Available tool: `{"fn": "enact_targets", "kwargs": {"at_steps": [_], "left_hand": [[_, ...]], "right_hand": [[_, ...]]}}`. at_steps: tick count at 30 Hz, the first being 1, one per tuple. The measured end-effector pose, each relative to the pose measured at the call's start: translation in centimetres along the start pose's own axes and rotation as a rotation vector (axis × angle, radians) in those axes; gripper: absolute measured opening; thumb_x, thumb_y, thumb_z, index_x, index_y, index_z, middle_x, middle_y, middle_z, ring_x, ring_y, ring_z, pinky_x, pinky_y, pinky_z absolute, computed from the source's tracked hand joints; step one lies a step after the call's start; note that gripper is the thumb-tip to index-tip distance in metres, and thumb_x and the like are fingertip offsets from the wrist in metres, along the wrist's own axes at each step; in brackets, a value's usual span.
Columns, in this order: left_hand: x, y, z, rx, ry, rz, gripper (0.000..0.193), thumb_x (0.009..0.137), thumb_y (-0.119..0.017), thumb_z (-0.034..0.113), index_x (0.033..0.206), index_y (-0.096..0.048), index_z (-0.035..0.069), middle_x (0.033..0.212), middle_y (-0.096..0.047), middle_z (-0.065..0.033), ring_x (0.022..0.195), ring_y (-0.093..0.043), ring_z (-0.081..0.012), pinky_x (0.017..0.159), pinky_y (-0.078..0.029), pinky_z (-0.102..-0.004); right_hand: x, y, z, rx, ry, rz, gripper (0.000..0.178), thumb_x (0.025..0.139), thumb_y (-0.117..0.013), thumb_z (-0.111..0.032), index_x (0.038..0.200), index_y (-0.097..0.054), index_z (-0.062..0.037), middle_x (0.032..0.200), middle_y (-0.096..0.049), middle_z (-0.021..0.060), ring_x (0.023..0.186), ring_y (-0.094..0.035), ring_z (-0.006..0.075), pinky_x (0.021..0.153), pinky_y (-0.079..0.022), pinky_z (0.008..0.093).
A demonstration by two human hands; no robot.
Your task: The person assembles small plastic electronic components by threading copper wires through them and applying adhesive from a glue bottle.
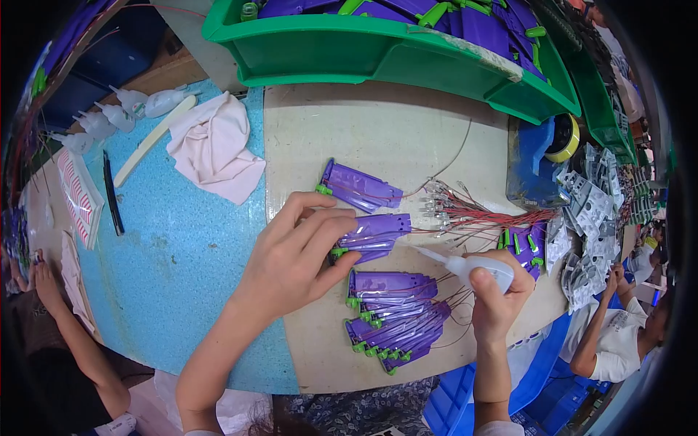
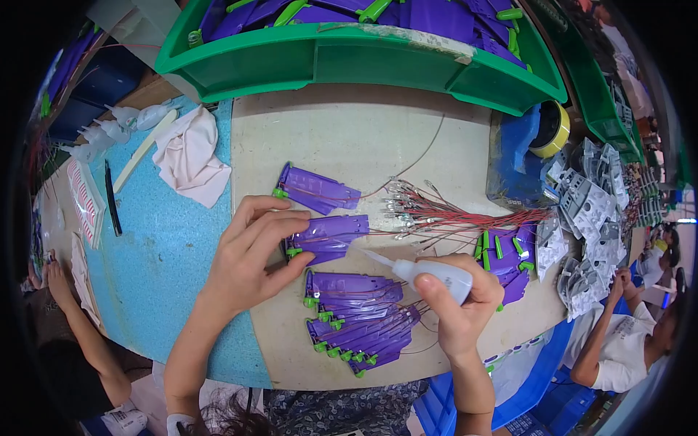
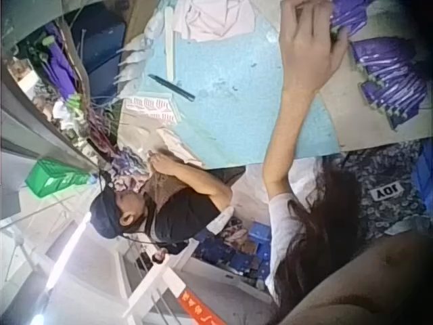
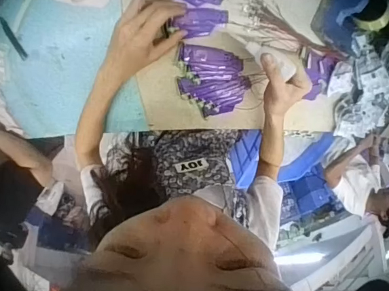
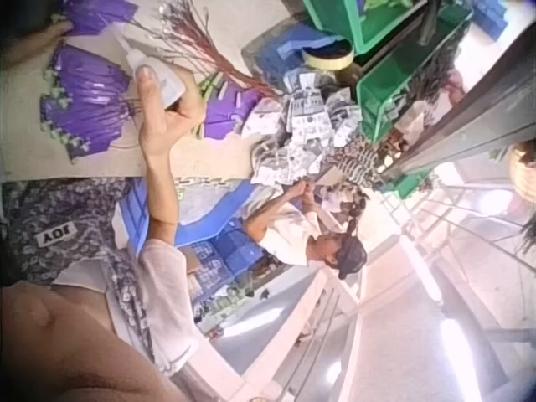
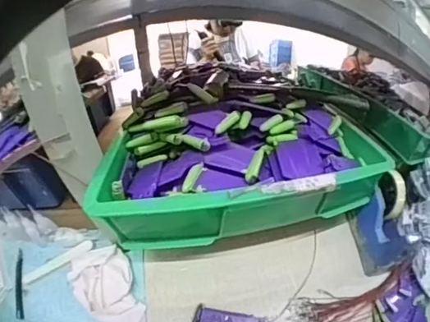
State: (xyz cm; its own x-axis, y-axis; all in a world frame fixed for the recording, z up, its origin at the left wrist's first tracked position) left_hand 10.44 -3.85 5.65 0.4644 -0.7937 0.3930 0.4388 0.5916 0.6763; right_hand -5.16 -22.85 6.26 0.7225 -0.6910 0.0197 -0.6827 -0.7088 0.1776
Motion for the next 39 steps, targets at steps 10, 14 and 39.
{"fn": "enact_targets", "kwargs": {"at_steps": [10,14,39], "left_hand": [[-0.5,-0.1,-0.8,-0.086,0.071,0.016,0.052,0.069,-0.084,0.005,0.116,-0.063,-0.002,0.110,-0.067,-0.0141,0.101,-0.063,-0.0304,0.085,-0.054,-0.0363],[-0.7,-0.1,-0.7,-0.101,0.026,0.045,0.058,0.068,-0.084,0.002,0.120,-0.060,-0.002,0.112,-0.068,-0.0152,0.099,-0.065,-0.0319,0.083,-0.055,-0.0377],[-1.6,0.3,-0.7,0.033,0.120,0.050,0.044,0.065,-0.087,0.016,0.103,-0.065,0.010,0.109,-0.071,0.0001,0.108,-0.054,-0.0275,0.092,-0.033,-0.0398]], "right_hand": [[1.5,-2.8,-0.6,-0.255,0.042,-0.078,0.016,0.081,-0.078,-0.010,0.088,-0.073,0.0041,0.071,-0.069,0.0044,0.061,-0.056,0.0062,0.054,-0.040,0.0219],[0.8,0.3,-0.4,-0.168,0.016,-0.005,0.015,0.082,-0.077,-0.009,0.087,-0.073,0.0038,0.071,-0.069,0.0052,0.061,-0.057,0.0063,0.054,-0.041,0.0229],[0.9,-3.7,-1.7,-0.198,0.022,-0.148,0.015,0.080,-0.079,-0.008,0.086,-0.072,0.0037,0.068,-0.067,0.0037,0.060,-0.058,0.0065,0.052,-0.040,0.0222]]}}
Point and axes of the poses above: each hand's wrist, its own x-axis towards the middle knuckle, its own y-axis out of the back of the hand, z = x × y, the point moved 9 cm from there along x, towards the middle knuckle
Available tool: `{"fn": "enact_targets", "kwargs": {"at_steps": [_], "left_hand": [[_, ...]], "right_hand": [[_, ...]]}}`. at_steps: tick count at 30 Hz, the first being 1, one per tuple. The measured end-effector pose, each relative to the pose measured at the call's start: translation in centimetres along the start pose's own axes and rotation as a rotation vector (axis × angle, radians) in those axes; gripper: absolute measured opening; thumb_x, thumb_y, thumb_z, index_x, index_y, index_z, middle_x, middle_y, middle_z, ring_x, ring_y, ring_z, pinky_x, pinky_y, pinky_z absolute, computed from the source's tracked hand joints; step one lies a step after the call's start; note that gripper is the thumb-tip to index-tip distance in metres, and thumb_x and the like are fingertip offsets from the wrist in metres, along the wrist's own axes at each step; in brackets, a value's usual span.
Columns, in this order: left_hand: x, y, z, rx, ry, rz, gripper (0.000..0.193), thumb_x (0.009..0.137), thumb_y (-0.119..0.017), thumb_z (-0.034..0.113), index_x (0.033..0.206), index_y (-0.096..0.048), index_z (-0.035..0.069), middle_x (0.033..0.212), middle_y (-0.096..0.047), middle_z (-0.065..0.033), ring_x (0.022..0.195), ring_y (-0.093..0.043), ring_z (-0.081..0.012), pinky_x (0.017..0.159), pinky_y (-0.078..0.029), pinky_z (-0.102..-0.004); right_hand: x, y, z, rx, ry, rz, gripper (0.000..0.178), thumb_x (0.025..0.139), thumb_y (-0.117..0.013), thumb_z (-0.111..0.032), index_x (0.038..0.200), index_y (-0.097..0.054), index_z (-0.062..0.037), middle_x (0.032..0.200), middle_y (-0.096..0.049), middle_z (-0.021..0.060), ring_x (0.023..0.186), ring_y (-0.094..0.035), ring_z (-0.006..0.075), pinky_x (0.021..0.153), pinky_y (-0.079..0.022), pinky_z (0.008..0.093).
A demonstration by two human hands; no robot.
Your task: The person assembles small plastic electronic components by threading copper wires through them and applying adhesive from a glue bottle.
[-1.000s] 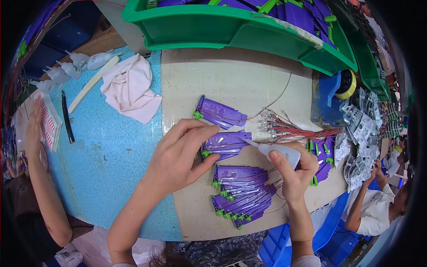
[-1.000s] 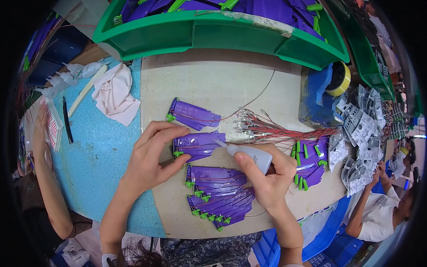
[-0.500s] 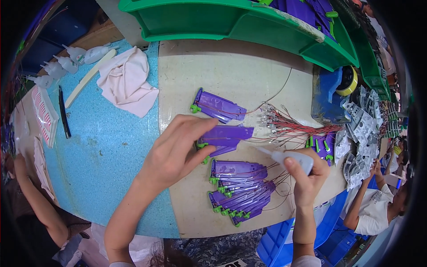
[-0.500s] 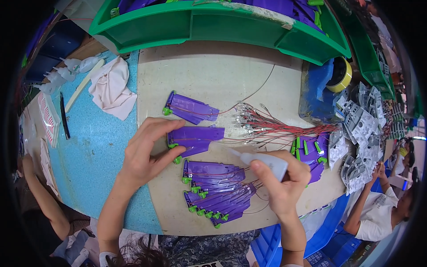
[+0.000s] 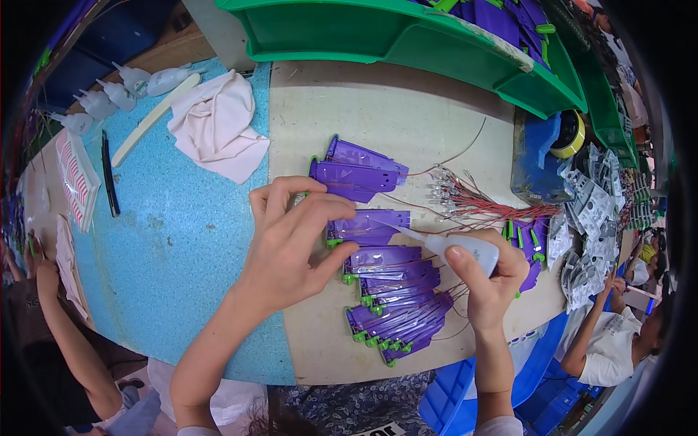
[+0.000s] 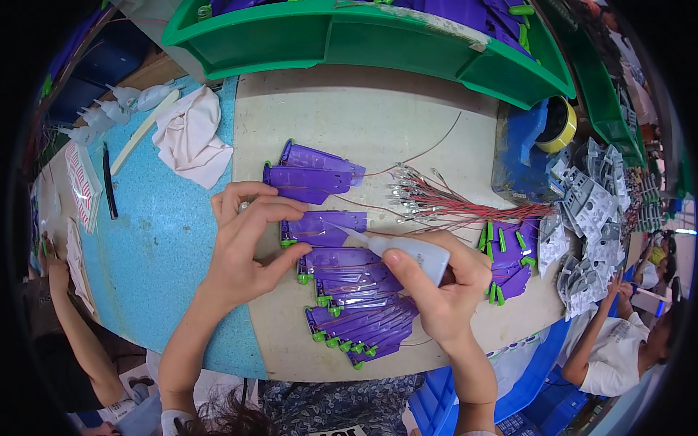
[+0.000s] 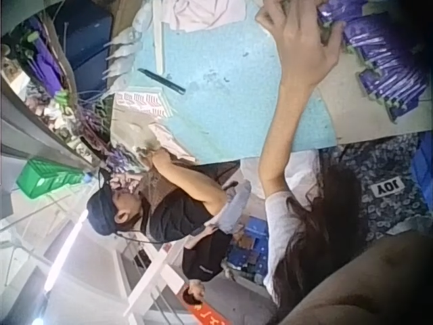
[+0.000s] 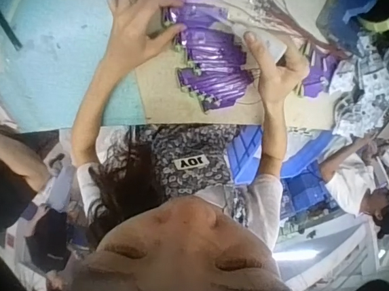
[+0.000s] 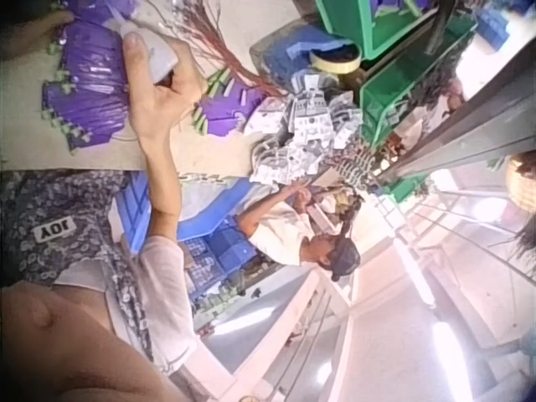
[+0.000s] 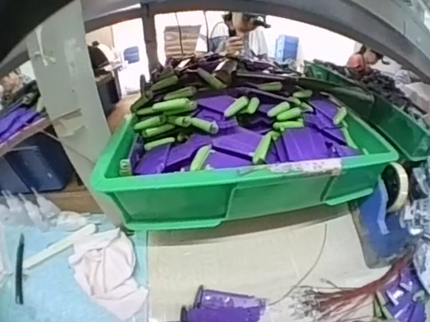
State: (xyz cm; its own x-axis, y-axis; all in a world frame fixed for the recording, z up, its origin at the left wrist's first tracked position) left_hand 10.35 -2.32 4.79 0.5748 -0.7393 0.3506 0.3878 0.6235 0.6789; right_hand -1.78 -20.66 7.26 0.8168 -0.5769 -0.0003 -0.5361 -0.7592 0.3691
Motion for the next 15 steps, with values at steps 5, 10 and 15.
{"fn": "enact_targets", "kwargs": {"at_steps": [5,10,15], "left_hand": [[0.0,0.0,-0.1,-0.016,0.010,0.001,0.044,0.065,-0.087,0.015,0.103,-0.065,0.010,0.109,-0.071,-0.0002,0.109,-0.054,-0.0275,0.092,-0.034,-0.0400],[0.0,0.1,0.0,-0.027,0.003,0.010,0.045,0.065,-0.087,0.013,0.104,-0.065,0.010,0.110,-0.071,-0.0005,0.108,-0.055,-0.0275,0.093,-0.034,-0.0396],[-0.1,0.1,0.2,-0.003,-0.031,0.022,0.047,0.063,-0.088,0.011,0.105,-0.066,0.010,0.111,-0.071,-0.0007,0.109,-0.055,-0.0282,0.093,-0.035,-0.0387]], "right_hand": [[0.0,0.5,-0.2,-0.095,0.036,0.039,0.014,0.080,-0.078,-0.008,0.087,-0.073,0.0037,0.067,-0.068,0.0038,0.058,-0.057,0.0062,0.052,-0.040,0.0219],[-1.5,1.9,-0.2,-0.049,-0.018,0.027,0.013,0.081,-0.078,-0.007,0.086,-0.073,0.0037,0.067,-0.068,0.0043,0.057,-0.057,0.0059,0.052,-0.039,0.0209],[-1.2,0.5,-0.2,-0.115,-0.023,-0.034,0.011,0.081,-0.078,-0.006,0.084,-0.072,0.0030,0.068,-0.068,0.0046,0.058,-0.057,0.0053,0.052,-0.039,0.0205]]}}
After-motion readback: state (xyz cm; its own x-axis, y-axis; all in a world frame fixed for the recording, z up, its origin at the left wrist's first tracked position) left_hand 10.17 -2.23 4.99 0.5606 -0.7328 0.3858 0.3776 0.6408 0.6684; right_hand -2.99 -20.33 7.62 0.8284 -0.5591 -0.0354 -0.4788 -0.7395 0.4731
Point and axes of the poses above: each hand's wrist, its own x-axis towards the middle knuckle, its own y-axis out of the back of the hand, z = x × y, the point moved 9 cm from there along x, towards the middle knuckle
